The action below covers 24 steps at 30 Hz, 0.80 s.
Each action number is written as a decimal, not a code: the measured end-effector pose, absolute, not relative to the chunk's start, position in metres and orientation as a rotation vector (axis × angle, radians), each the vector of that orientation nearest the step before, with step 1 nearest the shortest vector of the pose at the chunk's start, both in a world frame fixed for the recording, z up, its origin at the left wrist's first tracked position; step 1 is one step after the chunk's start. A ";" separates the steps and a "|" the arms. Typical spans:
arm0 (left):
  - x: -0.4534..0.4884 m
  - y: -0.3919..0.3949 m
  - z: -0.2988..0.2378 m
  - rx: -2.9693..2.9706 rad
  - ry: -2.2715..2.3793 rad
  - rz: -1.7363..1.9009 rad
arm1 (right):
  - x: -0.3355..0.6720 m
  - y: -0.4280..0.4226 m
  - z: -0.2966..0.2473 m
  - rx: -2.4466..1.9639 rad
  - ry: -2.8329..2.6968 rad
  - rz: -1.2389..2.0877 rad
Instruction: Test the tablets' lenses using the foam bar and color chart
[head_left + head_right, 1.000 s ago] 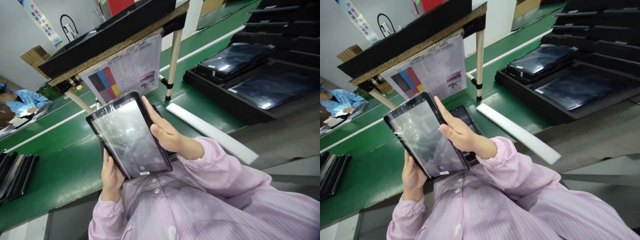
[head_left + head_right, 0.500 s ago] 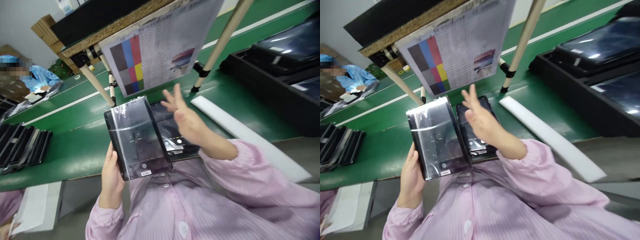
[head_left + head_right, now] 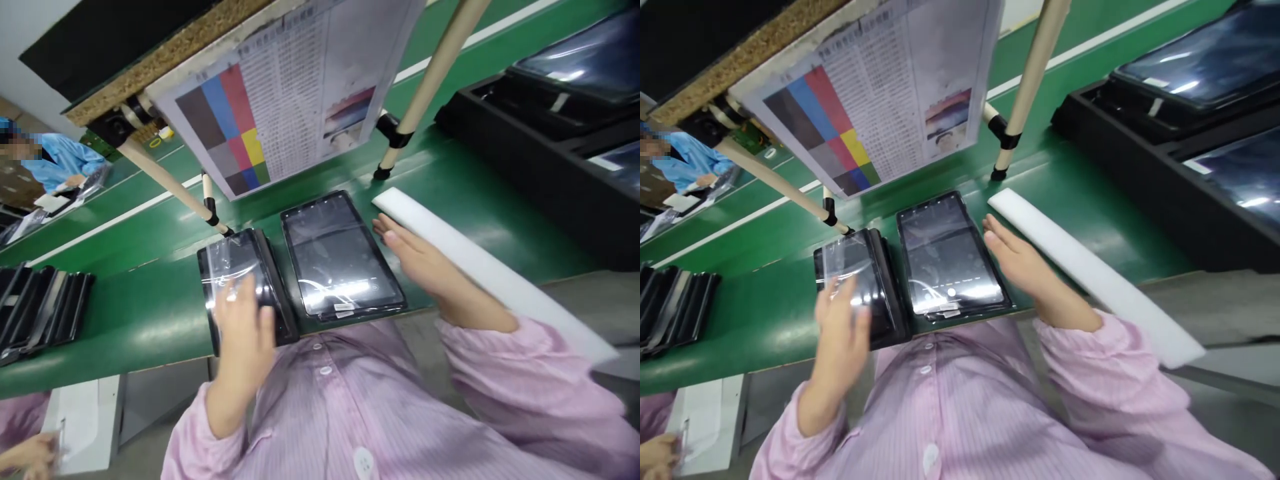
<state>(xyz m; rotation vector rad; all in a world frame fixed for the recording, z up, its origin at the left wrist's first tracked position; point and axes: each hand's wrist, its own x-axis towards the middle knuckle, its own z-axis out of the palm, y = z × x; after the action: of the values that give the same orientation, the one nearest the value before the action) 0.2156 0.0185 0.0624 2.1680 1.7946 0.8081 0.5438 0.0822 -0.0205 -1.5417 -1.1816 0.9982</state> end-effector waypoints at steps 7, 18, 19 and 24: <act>0.314 0.034 0.040 1.982 1.572 0.518 | 0.522 0.086 -0.009 -1.436 -1.098 1.156; 0.311 0.023 0.039 1.134 1.329 1.212 | 0.523 0.068 0.047 -1.299 -1.011 1.060; 0.309 0.021 0.044 1.130 1.283 1.268 | 0.521 0.064 0.053 -1.276 -1.006 1.053; 0.290 0.014 0.068 1.233 1.240 1.475 | 0.492 0.052 0.074 -1.015 -1.086 0.980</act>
<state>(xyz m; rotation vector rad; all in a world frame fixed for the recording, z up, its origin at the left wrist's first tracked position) 0.2904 0.0143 0.0676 1.2333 1.2402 1.4746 0.4921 0.0516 0.0742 -1.0152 -1.0863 0.9800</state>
